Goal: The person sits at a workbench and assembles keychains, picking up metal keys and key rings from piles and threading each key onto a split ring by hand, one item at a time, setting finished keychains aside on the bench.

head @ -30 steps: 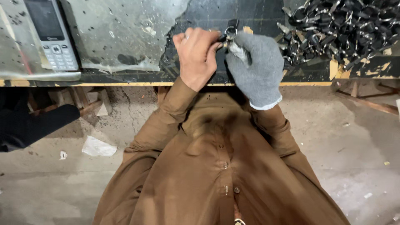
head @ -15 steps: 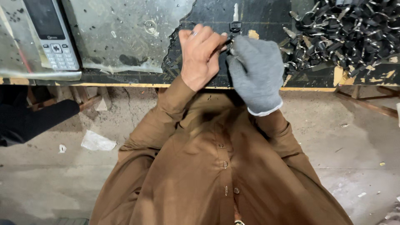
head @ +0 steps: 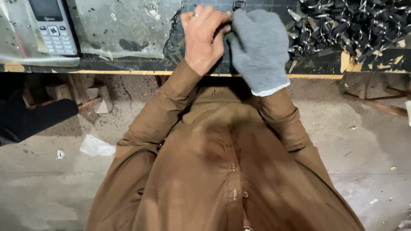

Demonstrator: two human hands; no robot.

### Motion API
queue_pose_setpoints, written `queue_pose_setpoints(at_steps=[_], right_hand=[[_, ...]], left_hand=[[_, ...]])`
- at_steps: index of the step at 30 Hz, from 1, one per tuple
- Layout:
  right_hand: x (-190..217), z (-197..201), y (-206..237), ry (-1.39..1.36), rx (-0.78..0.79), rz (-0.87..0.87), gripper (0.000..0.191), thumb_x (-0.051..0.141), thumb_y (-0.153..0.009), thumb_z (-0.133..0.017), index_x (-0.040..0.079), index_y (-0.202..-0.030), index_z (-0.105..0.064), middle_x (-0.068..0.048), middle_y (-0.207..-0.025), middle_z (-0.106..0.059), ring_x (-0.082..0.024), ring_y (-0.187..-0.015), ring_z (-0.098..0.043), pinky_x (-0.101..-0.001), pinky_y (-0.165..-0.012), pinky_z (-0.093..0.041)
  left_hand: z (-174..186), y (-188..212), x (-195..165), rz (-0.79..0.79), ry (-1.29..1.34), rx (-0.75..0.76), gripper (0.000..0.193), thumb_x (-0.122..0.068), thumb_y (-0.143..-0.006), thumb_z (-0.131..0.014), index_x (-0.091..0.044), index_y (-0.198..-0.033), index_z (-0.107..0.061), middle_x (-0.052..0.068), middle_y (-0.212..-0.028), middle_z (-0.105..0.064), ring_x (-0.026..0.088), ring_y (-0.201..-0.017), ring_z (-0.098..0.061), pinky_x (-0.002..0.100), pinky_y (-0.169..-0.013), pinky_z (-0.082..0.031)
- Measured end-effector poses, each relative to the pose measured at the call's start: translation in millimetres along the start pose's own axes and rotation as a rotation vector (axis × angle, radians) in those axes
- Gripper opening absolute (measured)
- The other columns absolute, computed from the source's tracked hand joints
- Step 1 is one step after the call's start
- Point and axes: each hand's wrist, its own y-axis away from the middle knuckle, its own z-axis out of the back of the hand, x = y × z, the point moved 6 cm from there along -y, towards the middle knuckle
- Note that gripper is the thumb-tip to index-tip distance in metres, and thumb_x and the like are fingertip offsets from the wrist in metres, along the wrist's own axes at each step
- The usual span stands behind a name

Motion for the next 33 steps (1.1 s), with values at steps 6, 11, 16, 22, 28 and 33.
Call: queue_pose_setpoints(at_steps=[6, 11, 16, 22, 28, 33], right_hand=[[-2.0, 14.2, 36.9, -0.174, -0.087, -0.029, 0.04, 0.007, -0.093, -0.076, 0.006, -0.131, -0.064, -0.016, -0.122, -0.065, -0.036, -0.114, -0.061, -0.0452, -0.099, -0.048], [0.8, 7.4, 31.9, -0.201, -0.127, -0.019, 0.038, 0.007, -0.097, -0.077, 0.008, -0.132, -0.064, -0.013, -0.125, -0.066, -0.035, -0.114, -0.062, -0.0443, -0.099, -0.049], [4.6, -0.8, 10.7, -0.173, 0.035, -0.159, 0.026, 0.009, -0.096, -0.076, 0.01, -0.121, -0.069, -0.014, -0.111, -0.068, -0.036, -0.104, -0.064, -0.0449, -0.091, -0.05], [-7.4, 13.3, 6.0, -0.475, 0.063, -0.12, 0.024, 0.011, -0.097, -0.074, 0.009, -0.121, -0.069, -0.01, -0.114, -0.07, -0.031, -0.108, -0.066, -0.0414, -0.095, -0.053], [13.3, 7.8, 25.4, -0.239, -0.037, -0.011, 0.035, 0.013, -0.097, -0.078, 0.006, -0.13, -0.066, -0.012, -0.125, -0.067, -0.034, -0.107, -0.062, -0.0437, -0.094, -0.051], [13.8, -12.0, 13.9, -0.046, 0.152, -0.132, 0.026, 0.017, -0.098, -0.07, 0.01, -0.123, -0.068, -0.012, -0.107, -0.066, -0.036, -0.092, -0.061, -0.0479, -0.081, -0.048]], left_hand=[[3.3, 9.9, 2.9, 0.05, -0.009, -0.044, 0.051, 0.002, -0.092, -0.07, -0.011, -0.139, -0.055, 0.002, -0.099, -0.064, 0.023, -0.099, -0.059, 0.04, -0.095, -0.034], [0.1, 21.6, -0.2, 0.037, 0.02, 0.004, 0.067, 0.003, -0.093, -0.073, -0.008, -0.149, -0.037, -0.004, -0.088, -0.061, 0.016, -0.089, -0.06, 0.041, -0.101, -0.033], [-2.4, 23.9, -6.2, -0.038, -0.038, 0.045, 0.066, 0.001, -0.092, -0.073, -0.005, -0.148, -0.039, -0.002, -0.093, -0.061, 0.02, -0.093, -0.06, 0.042, -0.104, -0.033], [12.5, 17.8, -8.7, -0.059, -0.184, 0.049, 0.048, 0.0, -0.088, -0.074, -0.013, -0.13, -0.053, 0.005, -0.094, -0.061, 0.026, -0.095, -0.06, 0.041, -0.099, -0.036], [25.6, 28.3, -7.0, -0.121, -0.125, 0.056, 0.052, 0.001, -0.096, -0.077, -0.001, -0.14, -0.049, 0.008, -0.1, -0.059, 0.03, -0.095, -0.057, 0.043, -0.101, -0.04], [17.2, 35.5, -15.8, -0.146, -0.092, 0.076, 0.059, 0.008, -0.093, -0.074, 0.003, -0.145, -0.045, 0.012, -0.106, -0.063, 0.029, -0.095, -0.056, 0.042, -0.1, -0.043]])
